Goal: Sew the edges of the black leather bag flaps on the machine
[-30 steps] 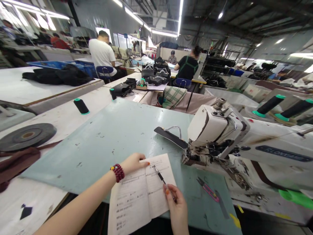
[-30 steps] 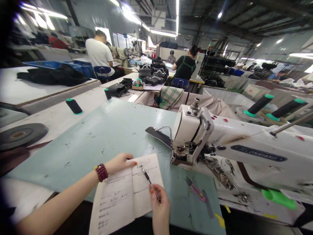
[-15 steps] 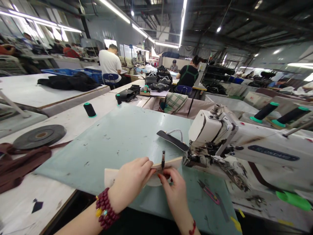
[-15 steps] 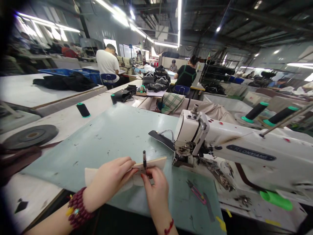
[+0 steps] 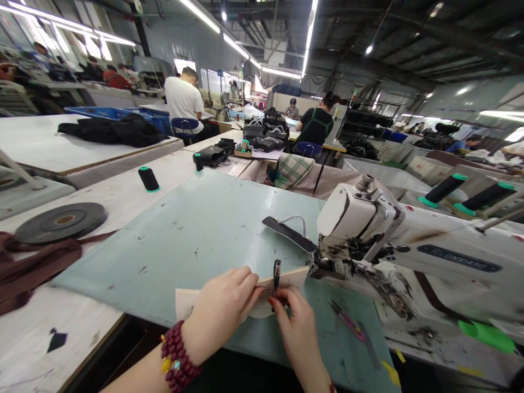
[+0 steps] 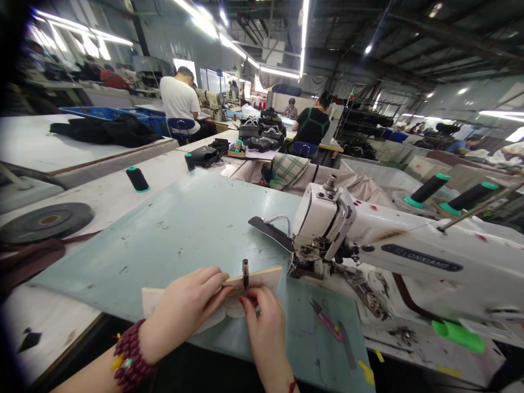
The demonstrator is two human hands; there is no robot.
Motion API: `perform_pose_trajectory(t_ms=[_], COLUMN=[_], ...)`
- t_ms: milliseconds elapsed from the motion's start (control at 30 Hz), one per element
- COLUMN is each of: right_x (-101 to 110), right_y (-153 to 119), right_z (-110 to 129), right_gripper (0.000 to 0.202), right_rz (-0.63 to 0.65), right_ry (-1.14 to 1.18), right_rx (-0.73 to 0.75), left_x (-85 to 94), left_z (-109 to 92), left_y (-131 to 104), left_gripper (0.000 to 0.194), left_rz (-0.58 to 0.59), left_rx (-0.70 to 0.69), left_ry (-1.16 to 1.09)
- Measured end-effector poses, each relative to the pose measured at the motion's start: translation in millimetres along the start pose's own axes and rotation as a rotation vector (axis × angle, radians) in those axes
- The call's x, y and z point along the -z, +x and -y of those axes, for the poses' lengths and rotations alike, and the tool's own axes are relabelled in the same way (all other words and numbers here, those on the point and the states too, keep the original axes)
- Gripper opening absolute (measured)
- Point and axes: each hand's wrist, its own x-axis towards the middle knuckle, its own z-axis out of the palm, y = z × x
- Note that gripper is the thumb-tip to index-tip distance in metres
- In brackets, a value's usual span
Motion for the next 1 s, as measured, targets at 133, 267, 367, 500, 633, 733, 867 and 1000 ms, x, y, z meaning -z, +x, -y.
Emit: perform_pose_trajectory(t_ms=[133,267,367,500,633,733,867,1000], right_x=[4,6,6,12,23,25,20,31], right_y=[0,-2,-6,-12,-15,-20,-29,-42], right_z=[-9,-24,-33,-44,-63,-68,-54,-41], right_gripper=[0.010,0.009,0.009,0.018,0.039,0.054,0.041,0.037], right_rz=[-0.016,-0.024,0.000,-0.001,-0.265,-0.049,0.084,0.005], right_ry=[-0.052,-0.203,-0.245,-0.119,-0.011,0.215,0.403,0.457], right_rx=[0.010,0.028,0.022,0.023,-0.115,-0.176,-0.232,-0.254], left_x=[0.5,2.8,5.1,8.3,10.4,13.1,26.4,50.9], left_z=[2,4,4,9,24,35,50,88], left_y=[-1,-1,0,-1,0,9,29,26], left_gripper=[0.026,0.027,0.028,0.032,0.038,0.040,0.039,0.041], left_rz=[-0.001,0.023,0.058,0.108,0.116,0.135,0.265,0.345], left_rx=[0.006,0.019,0.032,0.052,0.067,0.104,0.145,0.267], left_ry=[0.003,0.004,-0.005,-0.026,-0.108,-0.177,-0.320,-0.672])
